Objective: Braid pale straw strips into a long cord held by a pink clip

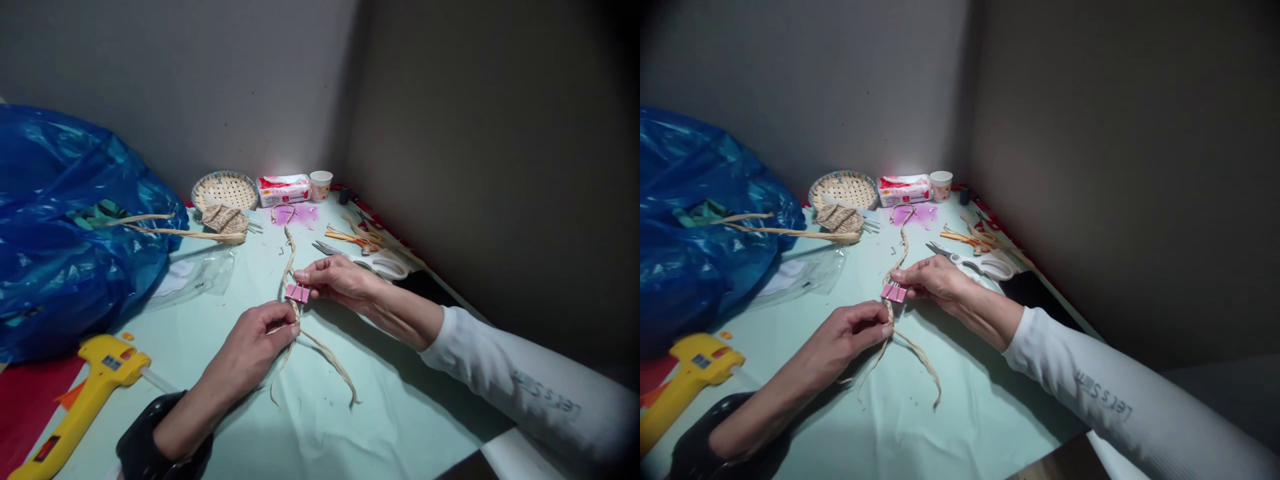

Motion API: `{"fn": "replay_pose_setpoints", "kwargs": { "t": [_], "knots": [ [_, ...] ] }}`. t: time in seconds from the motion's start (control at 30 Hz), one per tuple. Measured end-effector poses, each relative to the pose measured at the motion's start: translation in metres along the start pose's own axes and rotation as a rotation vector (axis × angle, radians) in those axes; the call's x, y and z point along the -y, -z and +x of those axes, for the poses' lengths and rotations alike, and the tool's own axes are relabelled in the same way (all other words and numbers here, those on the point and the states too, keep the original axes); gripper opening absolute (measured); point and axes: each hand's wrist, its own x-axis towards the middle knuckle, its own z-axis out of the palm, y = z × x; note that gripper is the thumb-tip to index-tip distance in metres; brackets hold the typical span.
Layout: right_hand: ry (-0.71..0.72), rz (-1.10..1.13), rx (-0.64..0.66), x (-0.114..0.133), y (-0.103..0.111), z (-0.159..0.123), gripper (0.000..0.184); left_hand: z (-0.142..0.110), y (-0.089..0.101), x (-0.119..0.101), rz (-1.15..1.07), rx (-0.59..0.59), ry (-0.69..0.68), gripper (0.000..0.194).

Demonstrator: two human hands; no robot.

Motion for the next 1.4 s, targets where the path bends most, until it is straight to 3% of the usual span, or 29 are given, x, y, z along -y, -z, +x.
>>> {"fn": "replay_pose_setpoints", "kwargs": {
  "t": [0.17,0.43,0.6,0.73,0.87,1.03,1.1,1.2,1.4],
  "knots": [
    [0.041,-0.037,-0.003,0.003,-0.004,0.007,0.023,0.002,0.004,0.006,-0.03,-0.014,0.022,0.017],
    [0.041,-0.052,0.147,0.011,0.0,0.012,0.03,0.006,0.007,0.014,-0.065,-0.077,0.058,0.017],
    [0.1,-0.049,0.207,0.016,0.015,0.02,0.028,0.011,0.011,0.015,-0.101,-0.244,0.116,0.017],
    [0.147,-0.082,0.216,0.033,0.013,0.033,0.026,0.024,0.016,0.005,-0.186,-0.383,0.095,0.015],
    [0.278,-0.083,0.183,0.061,-0.002,0.051,0.021,0.049,0.031,-0.012,-0.215,-0.489,0.005,0.014],
    [0.658,-0.129,0.217,0.09,-0.01,0.069,0.022,0.065,0.054,-0.035,-0.265,-0.573,-0.059,0.014],
    [0.681,-0.249,0.241,0.085,-0.005,0.074,0.027,0.063,0.053,-0.033,-0.306,-0.518,-0.01,0.017],
    [0.567,-0.398,0.246,0.062,0.007,0.083,0.033,0.057,0.044,-0.016,-0.373,-0.38,0.105,0.019],
    [0.432,-0.547,0.187,0.021,0.019,0.098,0.033,0.052,0.027,0.008,-0.443,-0.323,0.202,0.016]
  ]
}}
